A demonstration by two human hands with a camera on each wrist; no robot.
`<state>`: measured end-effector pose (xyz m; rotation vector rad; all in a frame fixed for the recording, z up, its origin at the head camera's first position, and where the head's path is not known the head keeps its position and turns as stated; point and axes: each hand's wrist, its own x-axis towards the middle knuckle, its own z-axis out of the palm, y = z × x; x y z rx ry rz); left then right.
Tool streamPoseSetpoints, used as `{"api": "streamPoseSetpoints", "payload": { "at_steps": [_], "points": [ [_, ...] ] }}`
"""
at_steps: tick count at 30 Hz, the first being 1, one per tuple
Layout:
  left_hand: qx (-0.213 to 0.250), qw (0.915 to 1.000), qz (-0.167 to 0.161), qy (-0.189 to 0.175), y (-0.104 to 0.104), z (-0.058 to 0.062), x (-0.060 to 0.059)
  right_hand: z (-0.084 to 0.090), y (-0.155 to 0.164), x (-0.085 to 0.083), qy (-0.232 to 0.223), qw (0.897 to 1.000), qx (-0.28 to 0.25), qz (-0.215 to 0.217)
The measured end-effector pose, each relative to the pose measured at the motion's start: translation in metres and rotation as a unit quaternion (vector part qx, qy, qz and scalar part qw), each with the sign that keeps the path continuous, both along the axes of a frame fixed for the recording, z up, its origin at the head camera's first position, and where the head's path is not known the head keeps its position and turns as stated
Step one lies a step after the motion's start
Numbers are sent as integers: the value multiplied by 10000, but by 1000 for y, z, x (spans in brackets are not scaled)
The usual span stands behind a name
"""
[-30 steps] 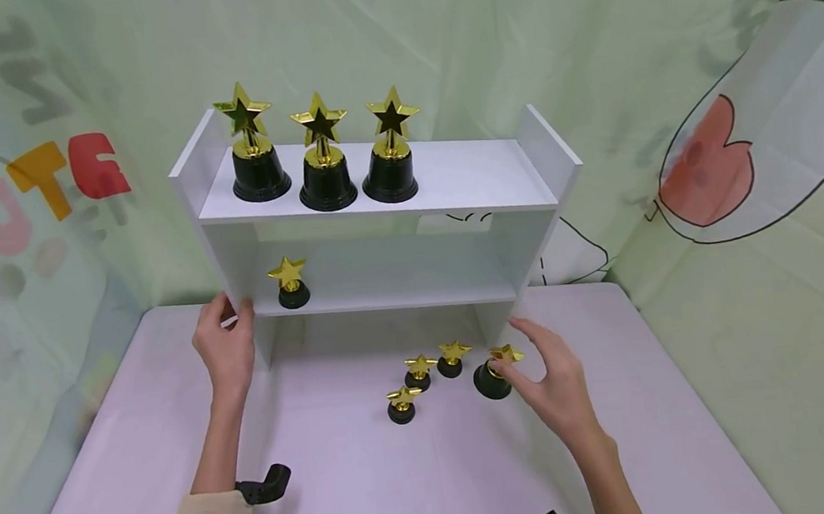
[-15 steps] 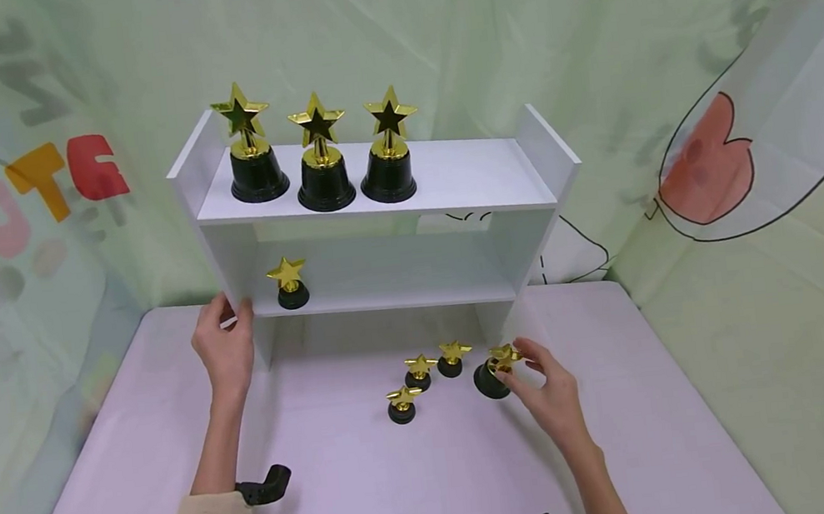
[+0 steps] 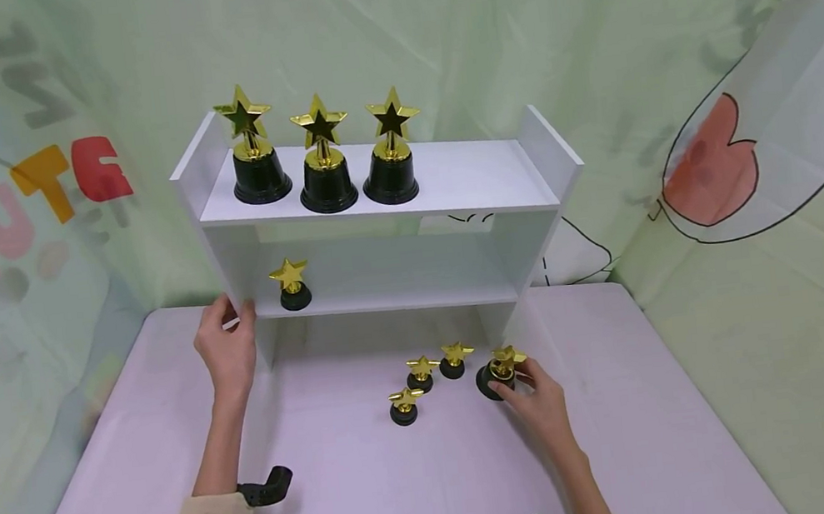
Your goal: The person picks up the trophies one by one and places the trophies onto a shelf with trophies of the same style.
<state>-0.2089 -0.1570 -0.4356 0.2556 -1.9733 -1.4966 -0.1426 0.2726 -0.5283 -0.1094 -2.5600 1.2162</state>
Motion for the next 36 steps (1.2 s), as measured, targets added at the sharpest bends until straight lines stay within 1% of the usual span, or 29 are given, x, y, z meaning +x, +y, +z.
{"api": "streamPoseSetpoints", "payload": {
  "at_steps": [6,18,25,28,36],
  "points": [
    [45,10000,-18,47,1,0,0,-3,0,1,-63,10000,-10,-15],
    [40,10000,-12,43,1,-1,-1,-3,-1,4,248,9997,23,33],
    [69,10000,-4,19,1,0,0,-1,-2,5,154,9999,-8,4],
    [74,10000,-16,13,1,0,0,1,-2,7,297,9995,62,42],
    [24,10000,-18,-12,1,1,1,8,-3,16,933,9950,285,193]
  ]
}}
